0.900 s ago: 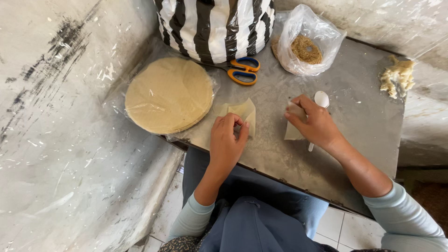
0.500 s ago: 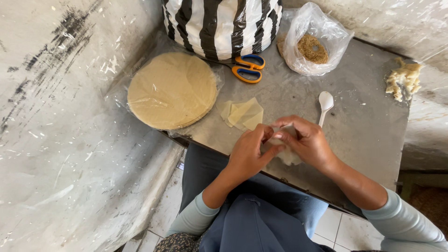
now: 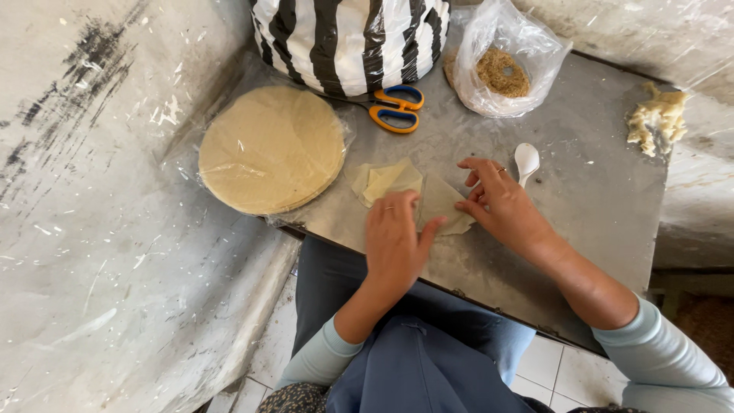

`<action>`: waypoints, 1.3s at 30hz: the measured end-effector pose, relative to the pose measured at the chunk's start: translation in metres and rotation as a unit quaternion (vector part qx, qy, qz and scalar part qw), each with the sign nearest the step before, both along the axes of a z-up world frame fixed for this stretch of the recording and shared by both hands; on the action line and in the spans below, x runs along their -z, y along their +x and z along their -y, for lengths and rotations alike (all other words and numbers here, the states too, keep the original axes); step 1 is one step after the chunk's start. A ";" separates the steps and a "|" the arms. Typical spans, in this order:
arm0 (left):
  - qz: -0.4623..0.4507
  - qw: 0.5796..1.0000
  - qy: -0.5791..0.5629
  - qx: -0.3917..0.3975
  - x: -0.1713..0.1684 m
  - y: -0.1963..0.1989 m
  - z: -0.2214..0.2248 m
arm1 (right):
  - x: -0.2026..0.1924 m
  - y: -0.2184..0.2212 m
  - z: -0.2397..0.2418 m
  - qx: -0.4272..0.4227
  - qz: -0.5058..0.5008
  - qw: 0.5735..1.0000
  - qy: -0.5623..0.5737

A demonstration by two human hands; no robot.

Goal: The person prepares small dough snacks by folding triangular dough sheets, adding filling with a spoon, and then peeling apart a stack of thin, circular dough sheets one by one.

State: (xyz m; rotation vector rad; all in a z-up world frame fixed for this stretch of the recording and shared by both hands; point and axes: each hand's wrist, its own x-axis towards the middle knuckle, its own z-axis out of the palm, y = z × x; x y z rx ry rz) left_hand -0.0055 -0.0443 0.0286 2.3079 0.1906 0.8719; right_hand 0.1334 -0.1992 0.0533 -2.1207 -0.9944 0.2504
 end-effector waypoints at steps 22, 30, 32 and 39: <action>-0.065 0.996 0.033 -0.059 0.004 0.009 -0.021 | -0.016 -0.027 -0.006 -0.012 0.066 0.996 0.057; -0.071 0.995 0.021 -0.061 0.002 0.014 -0.030 | -0.011 -0.028 -0.006 -0.016 0.069 0.996 0.047; -0.010 0.998 -0.033 -0.062 -0.003 0.010 -0.031 | -0.009 -0.026 -0.005 -0.019 0.025 0.999 0.042; 0.088 0.989 -0.081 0.092 -0.026 -0.013 -0.011 | 0.002 -0.023 -0.005 -0.104 -0.434 0.872 0.201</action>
